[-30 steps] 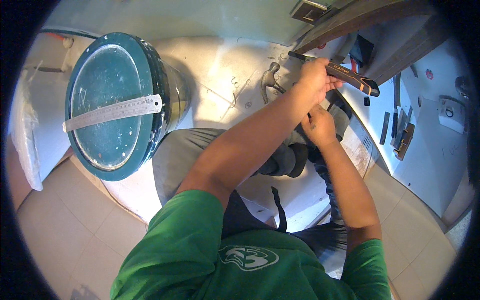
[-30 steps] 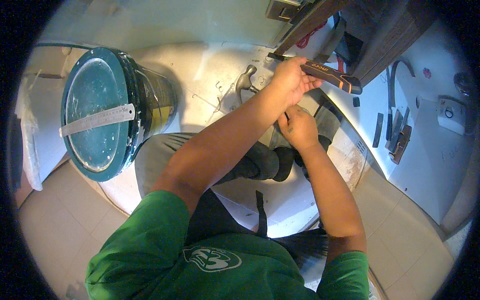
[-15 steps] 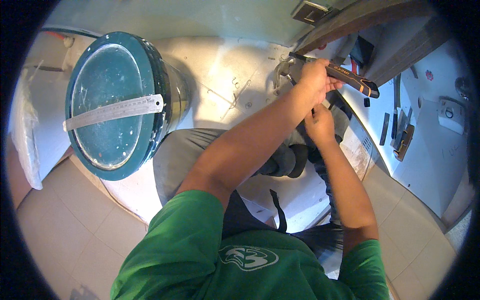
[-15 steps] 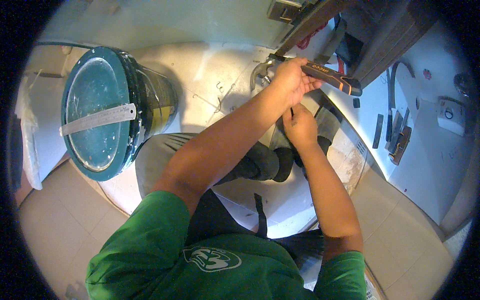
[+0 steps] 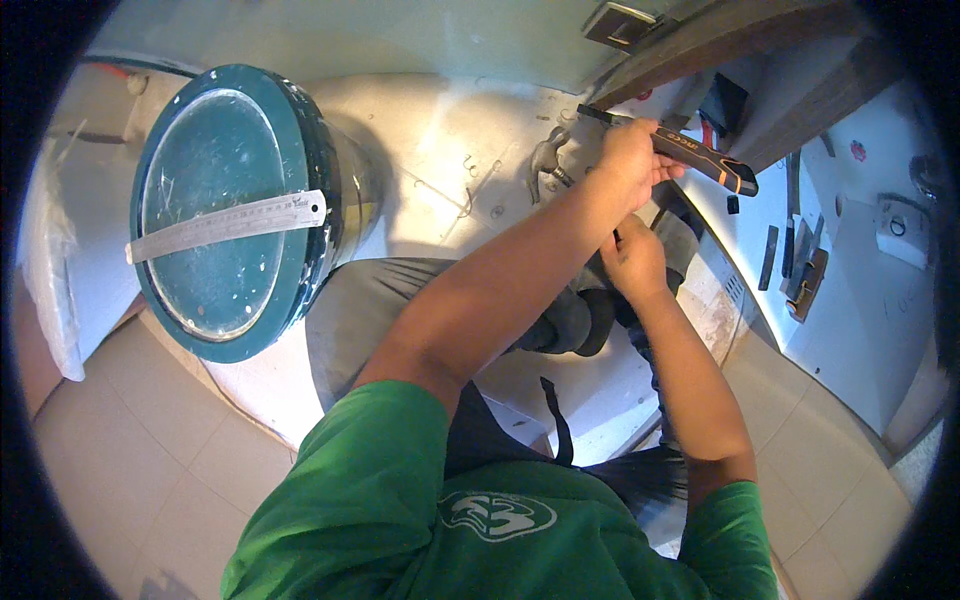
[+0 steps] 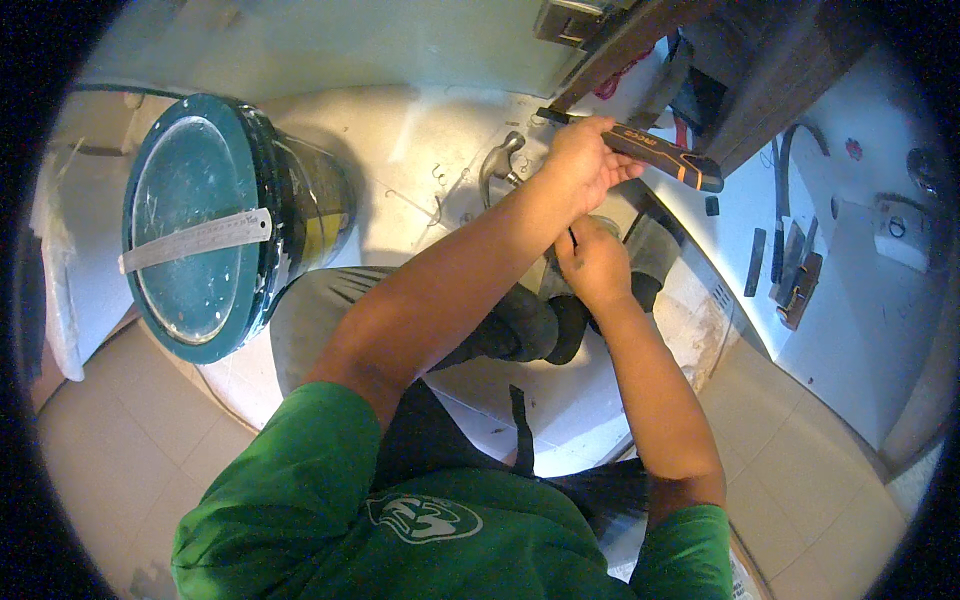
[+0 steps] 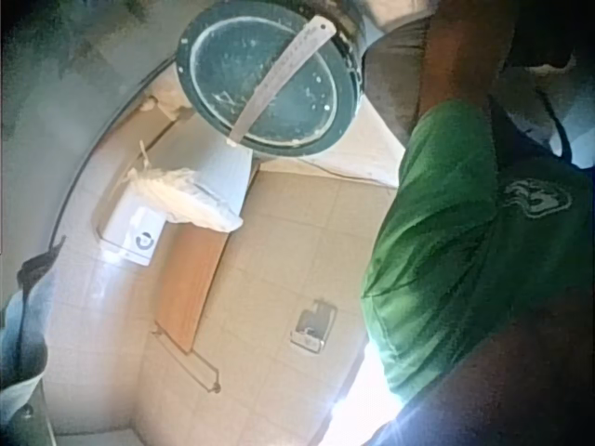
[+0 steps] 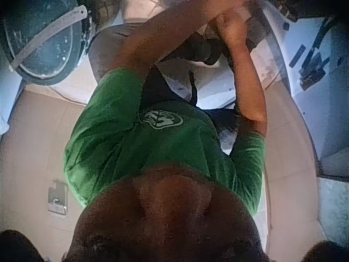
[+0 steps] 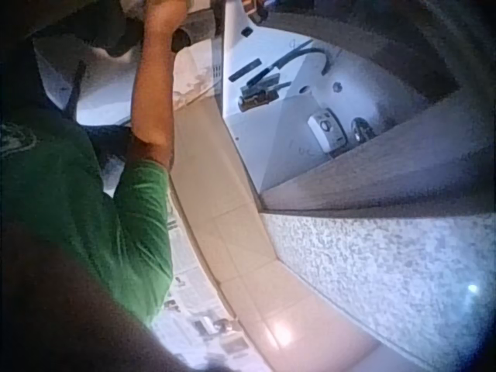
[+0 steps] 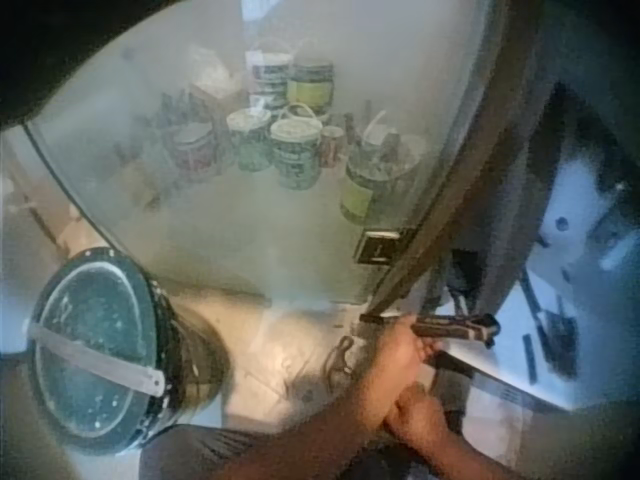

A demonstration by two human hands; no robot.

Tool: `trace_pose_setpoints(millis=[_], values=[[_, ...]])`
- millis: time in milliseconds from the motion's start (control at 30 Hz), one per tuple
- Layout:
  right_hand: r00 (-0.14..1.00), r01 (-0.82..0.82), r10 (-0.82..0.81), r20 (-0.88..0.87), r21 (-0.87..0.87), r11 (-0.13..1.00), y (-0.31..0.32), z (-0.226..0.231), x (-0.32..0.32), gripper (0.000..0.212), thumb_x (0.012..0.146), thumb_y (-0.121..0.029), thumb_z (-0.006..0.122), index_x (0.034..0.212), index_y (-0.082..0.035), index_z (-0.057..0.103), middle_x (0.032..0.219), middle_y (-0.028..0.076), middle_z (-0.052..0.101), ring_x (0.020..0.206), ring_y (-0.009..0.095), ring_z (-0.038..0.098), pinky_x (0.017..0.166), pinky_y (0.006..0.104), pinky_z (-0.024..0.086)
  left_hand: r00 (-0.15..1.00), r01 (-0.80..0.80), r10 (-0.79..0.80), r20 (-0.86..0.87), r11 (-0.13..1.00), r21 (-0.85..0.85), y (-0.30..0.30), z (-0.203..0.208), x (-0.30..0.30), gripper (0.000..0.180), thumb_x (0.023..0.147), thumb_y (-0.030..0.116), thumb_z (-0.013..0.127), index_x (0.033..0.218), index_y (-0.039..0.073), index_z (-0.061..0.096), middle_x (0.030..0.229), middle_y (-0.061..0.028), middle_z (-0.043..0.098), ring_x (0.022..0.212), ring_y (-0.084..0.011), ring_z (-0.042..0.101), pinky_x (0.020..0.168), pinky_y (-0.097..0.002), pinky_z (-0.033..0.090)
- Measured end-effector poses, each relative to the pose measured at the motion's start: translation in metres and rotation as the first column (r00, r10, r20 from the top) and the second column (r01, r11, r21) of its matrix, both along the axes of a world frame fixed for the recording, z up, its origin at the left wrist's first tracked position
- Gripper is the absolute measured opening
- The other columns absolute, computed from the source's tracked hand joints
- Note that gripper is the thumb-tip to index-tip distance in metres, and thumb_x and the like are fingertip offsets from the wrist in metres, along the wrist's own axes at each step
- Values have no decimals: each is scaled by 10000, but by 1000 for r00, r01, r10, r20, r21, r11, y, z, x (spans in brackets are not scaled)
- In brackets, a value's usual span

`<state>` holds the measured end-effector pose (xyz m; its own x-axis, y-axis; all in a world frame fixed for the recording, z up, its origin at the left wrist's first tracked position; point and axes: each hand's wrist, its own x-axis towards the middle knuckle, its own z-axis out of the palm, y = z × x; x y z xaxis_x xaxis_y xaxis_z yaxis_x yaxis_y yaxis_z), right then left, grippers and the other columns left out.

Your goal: The person sits on the floor and uses a utility knife to trim the edge of a wooden cabinet. They repeatedly scrape and cut along the bottom edge, then switch to a hammer to tap the edge, and finally return to the utility knife for further trimming.

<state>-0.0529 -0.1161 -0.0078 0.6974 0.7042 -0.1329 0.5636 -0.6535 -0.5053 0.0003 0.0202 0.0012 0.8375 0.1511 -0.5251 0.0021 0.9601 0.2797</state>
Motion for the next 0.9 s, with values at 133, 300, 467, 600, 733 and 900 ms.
trace_pose_setpoints(millis=[133, 300, 467, 600, 733, 900], values=[[1000, 14, -14, 4, 40, 999, -2, 1, 1, 258, 962, -279, 620, 953, -21, 628, 907, 253, 676, 851, 462, 650, 744, 557, 509, 999, 1, 0, 32, 1000, -9, 1, 0, 1, 257, 1047, 234, 440, 1084, 2, 544, 955, -180, 680, 800, -291, 689, 690, -423, 584], [973, 208, -209, -101, -19, 978, -2, -1, 6, 261, 961, -283, 632, 974, -22, 614, 896, 243, 667, 856, 452, 649, 740, 549, 511, 1000, 5, -4, -17, 1000, 14, 0, 5, 1, 270, 1050, 243, 433, 1088, -1, 543, 957, -175, 681, 794, -290, 689, 690, -420, 582], [999, 35, -36, 36, 15, 999, -6, -1, 3, 254, 958, -271, 628, 935, -18, 619, 891, 238, 661, 859, 445, 652, 730, 534, 516, 1000, -9, 9, 10, 1000, -1, -2, 0, 3, 281, 1047, 254, 437, 1081, 2, 555, 947, -170, 689, 770, -282, 695, 674, -410, 586], [993, -20, 20, 118, 0, 1000, -5, -6, 5, 245, 958, -263, 617, 915, -22, 626, 898, 237, 663, 875, 436, 660, 743, 533, 523, 1000, -27, 27, 14, 1000, -9, -4, -3, 3, 285, 1037, 264, 450, 1070, 12, 577, 924, -159, 705, 720, -260, 700, 636, -386, 594], [991, 131, -131, 5, 2, 991, 1, -5, 11, 251, 951, -259, 622, 923, -10, 629, 887, 247, 667, 864, 455, 659, 751, 545, 521, 1000, -27, 27, 12, 1000, 3, -4, -3, 4, 290, 1035, 263, 453, 1076, 7, 583, 927, -161, 708, 721, -257, 700, 634, -382, 595], [997, 13, -8, 78, -61, 998, -4, -3, 8, 271, 970, -276, 606, 964, -8, 645, 894, 263, 678, 868, 472, 663, 756, 543, 521, 1000, -21, 21, 15, 1000, 3, -4, -3, 3, 288, 1030, 262, 454, 1067, 8, 584, 922, -159, 707, 722, -256, 703, 640, -386, 592]])
